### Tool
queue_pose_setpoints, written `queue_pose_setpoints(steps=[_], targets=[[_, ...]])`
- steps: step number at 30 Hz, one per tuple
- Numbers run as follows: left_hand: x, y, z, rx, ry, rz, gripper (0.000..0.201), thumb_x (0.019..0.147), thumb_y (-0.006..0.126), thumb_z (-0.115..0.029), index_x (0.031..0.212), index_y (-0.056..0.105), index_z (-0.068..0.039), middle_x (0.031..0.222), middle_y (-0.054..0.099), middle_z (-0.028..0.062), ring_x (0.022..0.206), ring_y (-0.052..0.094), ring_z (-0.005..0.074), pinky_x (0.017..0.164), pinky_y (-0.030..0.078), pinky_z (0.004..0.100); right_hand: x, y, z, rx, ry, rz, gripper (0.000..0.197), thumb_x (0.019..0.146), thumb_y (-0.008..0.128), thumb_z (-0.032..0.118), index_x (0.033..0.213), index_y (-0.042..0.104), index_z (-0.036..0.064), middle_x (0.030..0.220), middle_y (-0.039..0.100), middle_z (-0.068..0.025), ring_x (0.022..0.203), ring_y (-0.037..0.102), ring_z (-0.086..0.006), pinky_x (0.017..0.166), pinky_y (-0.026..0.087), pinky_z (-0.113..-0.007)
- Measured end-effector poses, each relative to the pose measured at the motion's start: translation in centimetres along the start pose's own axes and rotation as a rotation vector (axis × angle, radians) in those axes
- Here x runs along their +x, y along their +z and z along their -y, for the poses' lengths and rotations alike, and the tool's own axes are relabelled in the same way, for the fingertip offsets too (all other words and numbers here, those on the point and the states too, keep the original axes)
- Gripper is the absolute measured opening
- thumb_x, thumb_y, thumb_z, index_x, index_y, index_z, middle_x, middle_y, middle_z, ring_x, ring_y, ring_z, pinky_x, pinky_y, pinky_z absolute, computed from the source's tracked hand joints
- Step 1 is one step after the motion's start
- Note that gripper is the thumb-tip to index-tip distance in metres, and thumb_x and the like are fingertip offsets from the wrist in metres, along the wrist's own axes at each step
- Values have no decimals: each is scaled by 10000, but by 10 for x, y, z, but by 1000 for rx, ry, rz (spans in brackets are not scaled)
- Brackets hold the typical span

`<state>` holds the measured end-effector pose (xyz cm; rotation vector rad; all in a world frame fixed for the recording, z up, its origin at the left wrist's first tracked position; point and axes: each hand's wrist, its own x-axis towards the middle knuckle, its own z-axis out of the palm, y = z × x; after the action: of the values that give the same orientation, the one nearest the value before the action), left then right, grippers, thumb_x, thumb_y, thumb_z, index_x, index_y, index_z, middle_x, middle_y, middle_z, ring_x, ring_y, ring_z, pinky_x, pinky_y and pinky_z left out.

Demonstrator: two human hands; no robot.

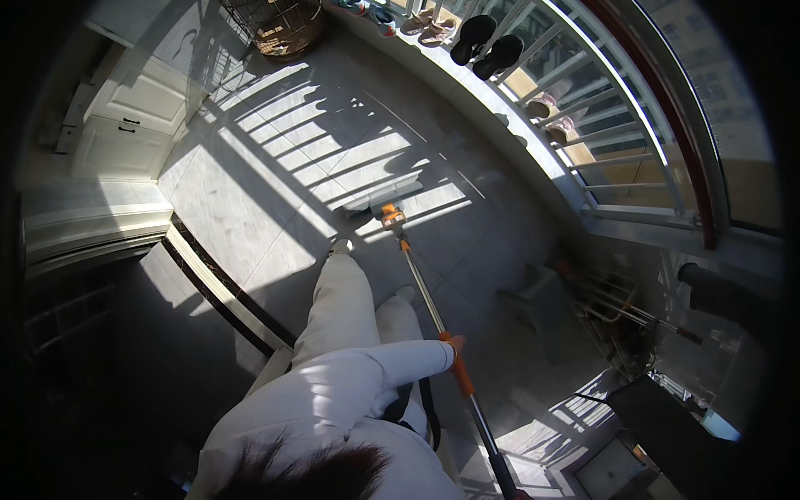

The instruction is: The person cleans a balcony area using a long-handled squeegee. They wipe the window frame, then mop the tiled floor, briefly move a pair of shoes, and rinse the squeegee in a sink before continuing to mop the floor.

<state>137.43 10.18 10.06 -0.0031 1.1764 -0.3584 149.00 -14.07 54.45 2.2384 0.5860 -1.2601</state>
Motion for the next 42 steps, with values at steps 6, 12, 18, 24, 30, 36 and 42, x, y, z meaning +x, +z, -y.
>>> queue_pose_setpoints(steps=[6,12,18,24,30,36,42], targets=[[81,116,58,-255,-136,-34,242,879,597,-262,998,537,-60,965,553,108,886,549,267,811,446,460,-29,22,-111,-53,-35,-346,343,764,722,287,1041,666,92,688,617,-171,664,592,-385,617,456,-463],[48,11,-124,-788,358,-4,232,962,565,-278,899,535,-57,724,569,84,625,555,212,624,474,397,152,-54,59,-74,-430,-305,844,710,830,247,1447,423,179,874,689,-187,727,677,-365,647,535,-391],[-47,-91,-328,-490,790,-58,252,1035,411,-267,1039,468,-21,899,601,113,735,655,231,611,564,360,294,-138,391,-89,-888,-369,603,914,609,239,1468,372,238,898,657,-186,823,652,-361,736,519,-428],[-106,-107,-407,-312,1054,-454,260,1047,339,-267,1048,396,-13,894,602,141,743,676,240,626,571,364,314,-187,509,-22,-866,-331,509,942,564,289,1429,426,339,877,695,-122,790,672,-338,746,535,-413],[-54,-7,-371,-380,884,-551,304,1030,398,-206,1246,314,-9,844,631,133,647,661,163,560,566,251,279,-217,328,84,-727,-301,532,945,579,266,1443,411,348,812,679,-111,730,659,-271,740,515,-372],[40,170,-144,-104,695,-629,517,927,567,-157,1346,322,20,1273,514,267,1132,565,416,979,460,463,182,-134,54,279,-332,-301,633,845,695,137,1425,466,250,622,501,-53,561,481,-121,592,449,-291],[147,253,42,544,667,-528,476,896,560,-94,1321,357,-24,1274,520,229,1186,541,383,984,469,429,88,47,-88,519,43,-71,815,827,699,152,1519,277,227,944,651,-152,618,636,-185,577,543,-319]])
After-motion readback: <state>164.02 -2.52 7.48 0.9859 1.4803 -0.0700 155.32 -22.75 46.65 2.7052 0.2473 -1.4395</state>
